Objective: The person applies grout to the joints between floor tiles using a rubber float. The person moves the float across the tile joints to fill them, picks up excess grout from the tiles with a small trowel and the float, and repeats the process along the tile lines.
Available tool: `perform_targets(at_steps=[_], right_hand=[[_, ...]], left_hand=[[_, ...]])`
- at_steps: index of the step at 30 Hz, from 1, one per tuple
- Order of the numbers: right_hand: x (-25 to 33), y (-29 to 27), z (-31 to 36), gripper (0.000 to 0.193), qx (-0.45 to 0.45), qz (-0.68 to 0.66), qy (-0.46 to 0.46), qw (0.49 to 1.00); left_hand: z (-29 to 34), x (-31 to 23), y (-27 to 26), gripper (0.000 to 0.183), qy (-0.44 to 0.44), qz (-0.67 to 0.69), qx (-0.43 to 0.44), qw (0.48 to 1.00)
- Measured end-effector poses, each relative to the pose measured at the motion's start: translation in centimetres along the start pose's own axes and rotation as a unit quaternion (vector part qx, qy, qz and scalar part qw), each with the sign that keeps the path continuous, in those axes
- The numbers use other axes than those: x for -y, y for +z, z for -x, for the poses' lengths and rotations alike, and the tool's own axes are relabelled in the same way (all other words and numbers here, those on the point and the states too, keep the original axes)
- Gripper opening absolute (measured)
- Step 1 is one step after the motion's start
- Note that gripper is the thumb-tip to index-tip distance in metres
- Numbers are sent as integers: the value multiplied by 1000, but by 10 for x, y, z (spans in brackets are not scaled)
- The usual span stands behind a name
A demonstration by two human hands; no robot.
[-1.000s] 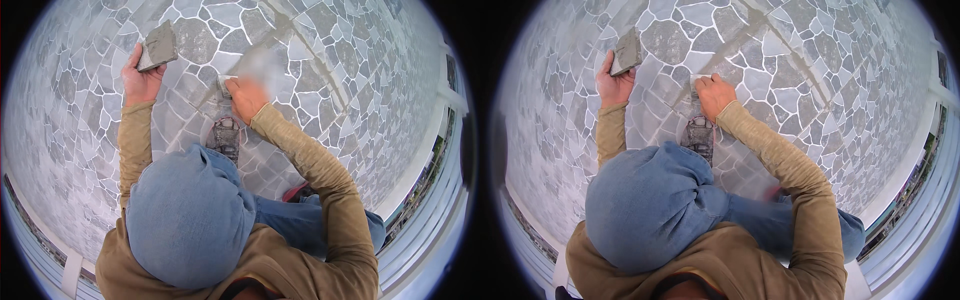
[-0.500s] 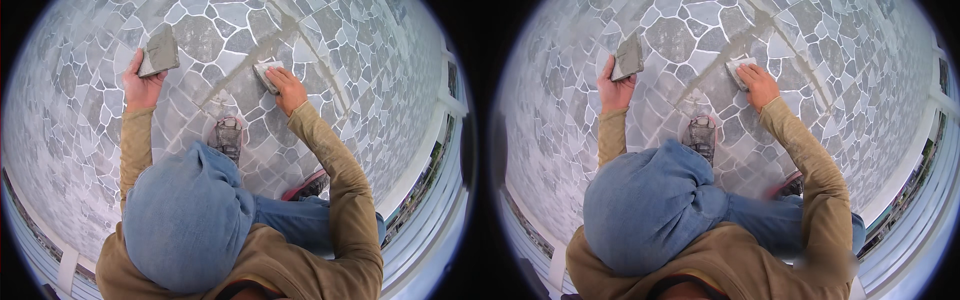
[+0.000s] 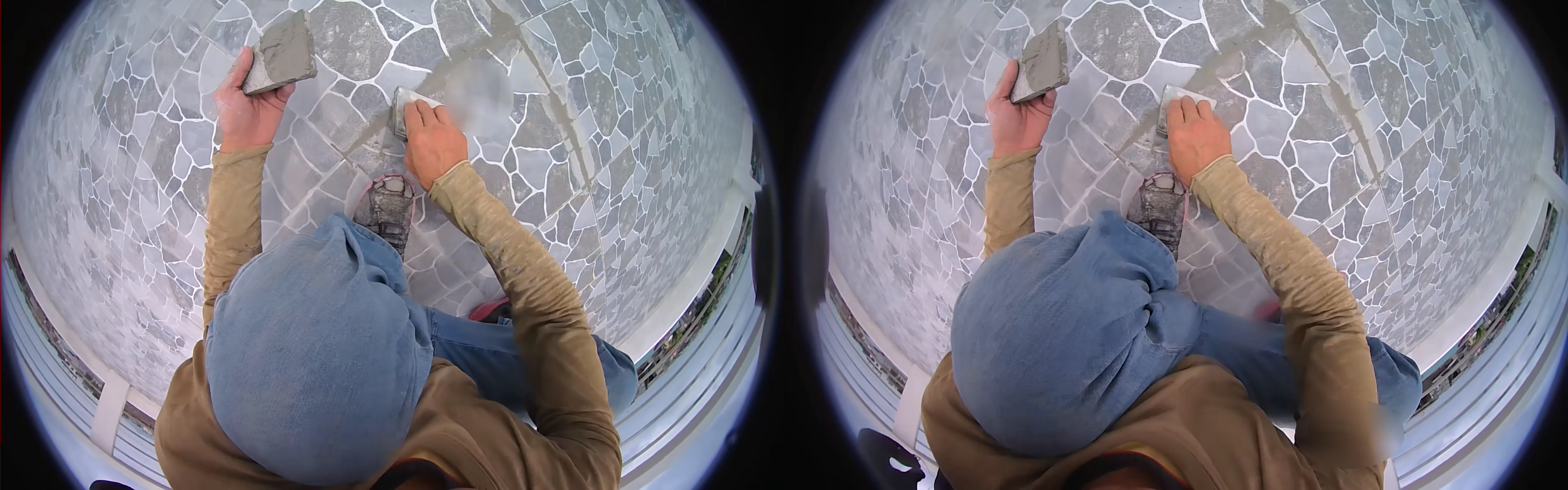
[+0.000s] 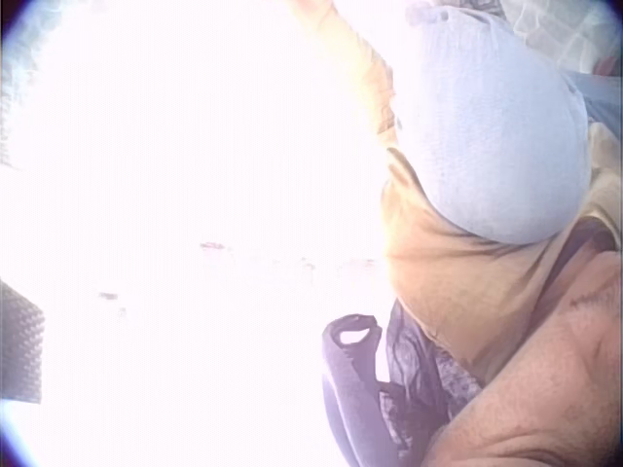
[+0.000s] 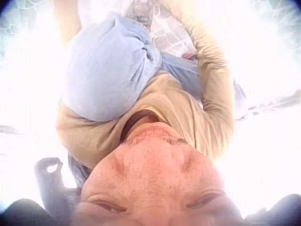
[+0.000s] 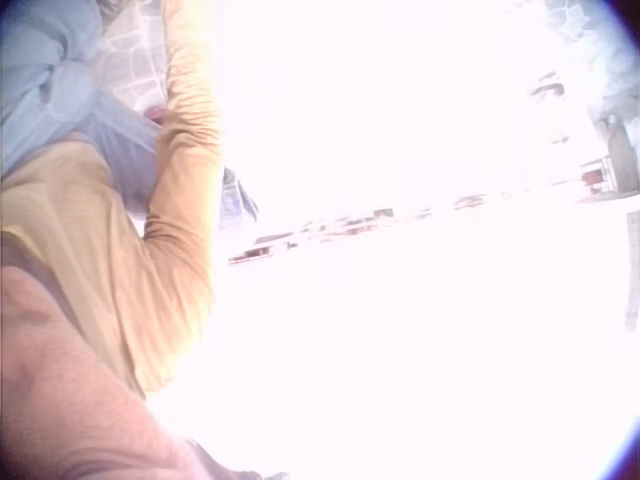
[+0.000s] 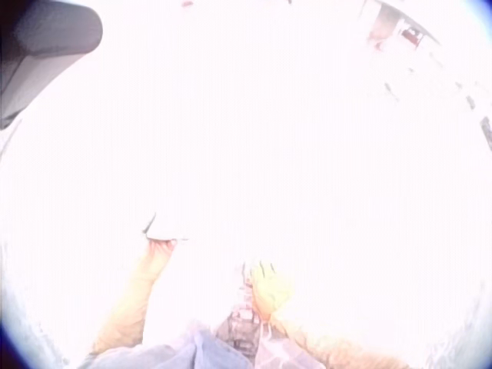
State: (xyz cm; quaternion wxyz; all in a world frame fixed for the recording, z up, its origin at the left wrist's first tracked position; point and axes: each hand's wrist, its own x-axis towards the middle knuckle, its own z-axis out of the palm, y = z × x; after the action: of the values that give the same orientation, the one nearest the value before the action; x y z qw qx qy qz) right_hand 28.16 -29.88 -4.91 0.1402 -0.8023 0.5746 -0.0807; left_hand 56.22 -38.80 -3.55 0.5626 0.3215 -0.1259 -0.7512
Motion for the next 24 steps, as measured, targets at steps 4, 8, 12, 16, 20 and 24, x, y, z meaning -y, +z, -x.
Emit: perform_targets(at_steps=[4,8,12,16,20,24], right_hand=[[49,3,31,38,79,-61,-26,995],[4,-17,10,47,45,-78,-126,988],[-70,16,15,52,-14,-7,-180,984],[-43,-10,44,52,56,1,-180,982],[-55,-40,8,50,79,-11,-74,994],[-54,-23,-20,41,18,46,37,998]], left_hand=[[-7,10,6,34,-11,13,25,1000],[-1,7,9,34,-10,-2,10,1000],[0,3,3,33,-8,-11,1,1000],[18,-22,-4,34,23,-6,-12,1000],[15,-15,-4,34,29,-12,-10,999],[11,-3,-2,33,6,9,-3,1000]])
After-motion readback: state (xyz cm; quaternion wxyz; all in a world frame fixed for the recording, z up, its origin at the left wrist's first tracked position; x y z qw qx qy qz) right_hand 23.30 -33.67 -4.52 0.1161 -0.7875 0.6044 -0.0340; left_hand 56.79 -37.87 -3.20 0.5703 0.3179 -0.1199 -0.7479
